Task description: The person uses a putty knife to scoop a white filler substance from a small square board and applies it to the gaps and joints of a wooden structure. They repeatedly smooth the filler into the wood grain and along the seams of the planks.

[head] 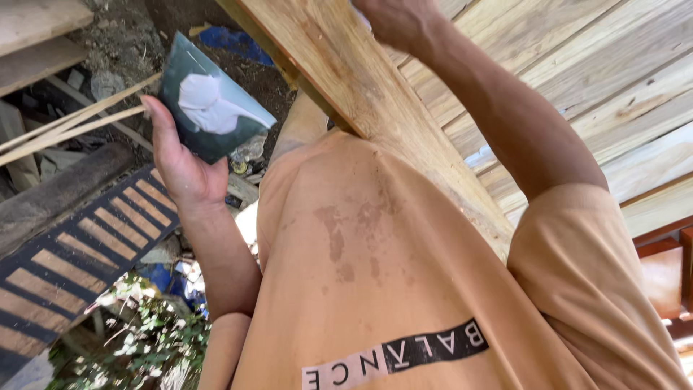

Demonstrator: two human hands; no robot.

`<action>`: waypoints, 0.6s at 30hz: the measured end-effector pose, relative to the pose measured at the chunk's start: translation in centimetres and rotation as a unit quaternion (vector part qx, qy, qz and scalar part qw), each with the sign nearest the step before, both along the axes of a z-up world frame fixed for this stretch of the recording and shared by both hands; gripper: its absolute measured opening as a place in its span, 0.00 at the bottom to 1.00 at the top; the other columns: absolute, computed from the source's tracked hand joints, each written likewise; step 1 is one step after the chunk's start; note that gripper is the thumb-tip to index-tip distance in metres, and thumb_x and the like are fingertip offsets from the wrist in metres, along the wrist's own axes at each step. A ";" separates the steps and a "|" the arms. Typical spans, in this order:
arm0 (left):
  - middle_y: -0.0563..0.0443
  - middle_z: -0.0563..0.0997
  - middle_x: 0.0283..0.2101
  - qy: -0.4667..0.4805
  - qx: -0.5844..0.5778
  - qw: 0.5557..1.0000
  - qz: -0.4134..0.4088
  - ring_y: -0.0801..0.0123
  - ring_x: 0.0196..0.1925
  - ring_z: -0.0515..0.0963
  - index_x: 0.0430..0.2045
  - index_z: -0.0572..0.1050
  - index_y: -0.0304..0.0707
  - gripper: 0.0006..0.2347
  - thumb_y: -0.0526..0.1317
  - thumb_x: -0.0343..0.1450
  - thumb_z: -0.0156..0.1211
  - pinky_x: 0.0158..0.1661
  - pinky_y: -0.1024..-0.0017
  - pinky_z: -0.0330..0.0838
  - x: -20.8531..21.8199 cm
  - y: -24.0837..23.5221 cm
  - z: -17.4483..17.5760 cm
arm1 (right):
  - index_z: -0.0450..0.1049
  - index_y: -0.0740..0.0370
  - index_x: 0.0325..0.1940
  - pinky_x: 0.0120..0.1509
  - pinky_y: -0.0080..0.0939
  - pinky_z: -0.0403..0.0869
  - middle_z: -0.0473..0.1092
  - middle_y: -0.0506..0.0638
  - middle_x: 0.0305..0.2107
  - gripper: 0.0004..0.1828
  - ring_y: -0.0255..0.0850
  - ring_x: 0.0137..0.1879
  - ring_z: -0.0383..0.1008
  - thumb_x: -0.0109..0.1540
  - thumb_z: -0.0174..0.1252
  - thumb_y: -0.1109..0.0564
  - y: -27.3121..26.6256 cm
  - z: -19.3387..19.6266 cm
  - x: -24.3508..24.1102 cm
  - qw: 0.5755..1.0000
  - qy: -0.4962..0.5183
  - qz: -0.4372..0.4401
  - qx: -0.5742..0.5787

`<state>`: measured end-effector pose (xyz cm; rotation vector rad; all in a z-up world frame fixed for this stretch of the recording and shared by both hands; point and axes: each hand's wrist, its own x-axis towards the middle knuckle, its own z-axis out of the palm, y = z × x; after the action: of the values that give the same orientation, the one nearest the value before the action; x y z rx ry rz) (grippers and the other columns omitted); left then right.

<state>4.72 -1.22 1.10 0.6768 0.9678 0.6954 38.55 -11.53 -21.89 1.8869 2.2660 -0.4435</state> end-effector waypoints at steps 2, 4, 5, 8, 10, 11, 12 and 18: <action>0.46 0.79 0.58 0.002 0.017 1.000 -0.022 0.62 0.62 0.80 0.61 0.71 0.34 0.25 0.57 0.79 0.52 0.65 0.59 0.77 0.5 0.1 0.0 | 0.78 0.58 0.53 0.45 0.39 0.74 0.77 0.48 0.40 0.12 0.37 0.41 0.74 0.65 0.59 0.59 -1.7 1.4 0.0 0.998 -0.054 0.025 -0.009; 0.45 0.79 0.56 0.003 0.012 0.999 -0.037 0.64 0.60 0.80 0.60 0.72 0.31 0.26 0.58 0.81 0.52 0.65 0.62 0.78 1.0 -0.1 -0.5 | 0.76 0.50 0.55 0.56 0.43 0.73 0.76 0.45 0.41 0.19 0.37 0.47 0.73 0.60 0.60 0.50 -4.5 3.0 0.0 0.996 -0.066 0.048 0.040; 0.46 0.80 0.56 0.004 0.004 0.999 -0.049 0.64 0.60 0.81 0.60 0.72 0.32 0.26 0.58 0.80 0.53 0.65 0.62 0.78 1.3 -0.3 -0.8 | 0.75 0.50 0.58 0.54 0.42 0.72 0.76 0.46 0.43 0.22 0.38 0.48 0.72 0.60 0.60 0.50 -5.4 3.6 0.3 0.996 -0.063 0.053 0.030; 0.46 0.81 0.56 0.004 -0.002 0.995 -0.104 0.64 0.59 0.82 0.58 0.73 0.32 0.27 0.60 0.78 0.54 0.64 0.61 0.79 3.0 -0.4 -1.9 | 0.75 0.52 0.61 0.54 0.42 0.71 0.76 0.47 0.44 0.22 0.40 0.48 0.72 0.63 0.59 0.51 -6.2 5.5 0.9 0.996 -0.060 0.058 -0.038; 0.46 0.82 0.54 0.008 0.005 0.988 -0.157 0.65 0.57 0.84 0.56 0.74 0.33 0.28 0.62 0.76 0.53 0.62 0.62 0.81 3.9 -0.4 -2.4 | 0.77 0.52 0.56 0.58 0.43 0.71 0.77 0.47 0.41 0.12 0.40 0.47 0.74 0.68 0.57 0.54 -5.9 7.5 1.2 0.987 -0.055 0.054 -0.143; 0.46 0.82 0.53 0.000 0.003 0.985 -0.174 0.65 0.56 0.84 0.55 0.75 0.33 0.28 0.63 0.76 0.53 0.61 0.62 0.81 4.3 -0.4 -2.6 | 0.78 0.50 0.56 0.61 0.42 0.71 0.77 0.46 0.44 0.11 0.37 0.52 0.74 0.69 0.57 0.54 -6.0 8.8 1.3 0.999 -0.011 0.026 -0.044; 0.45 0.82 0.53 -0.012 0.001 0.982 -0.191 0.65 0.54 0.84 0.55 0.75 0.33 0.28 0.63 0.77 0.53 0.61 0.62 0.81 4.9 -0.5 -2.9 | 0.78 0.49 0.56 0.63 0.40 0.71 0.77 0.44 0.47 0.10 0.35 0.57 0.74 0.71 0.58 0.55 -6.4 10.6 2.0 0.998 0.030 -0.004 0.055; 0.51 0.83 0.51 -0.027 -0.029 0.978 -0.207 0.73 0.52 0.81 0.52 0.77 0.32 0.23 0.56 0.78 0.54 0.58 0.69 0.77 8.3 -1.5 -3.8 | 0.80 0.51 0.57 0.66 0.37 0.71 0.77 0.43 0.53 0.12 0.31 0.62 0.74 0.71 0.57 0.59 -7.9 22.8 1.1 0.927 0.297 -0.010 0.228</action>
<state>13.06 -2.76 -2.72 0.7750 0.7611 0.3157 39.61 -19.40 0.92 2.2203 2.9520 -0.5991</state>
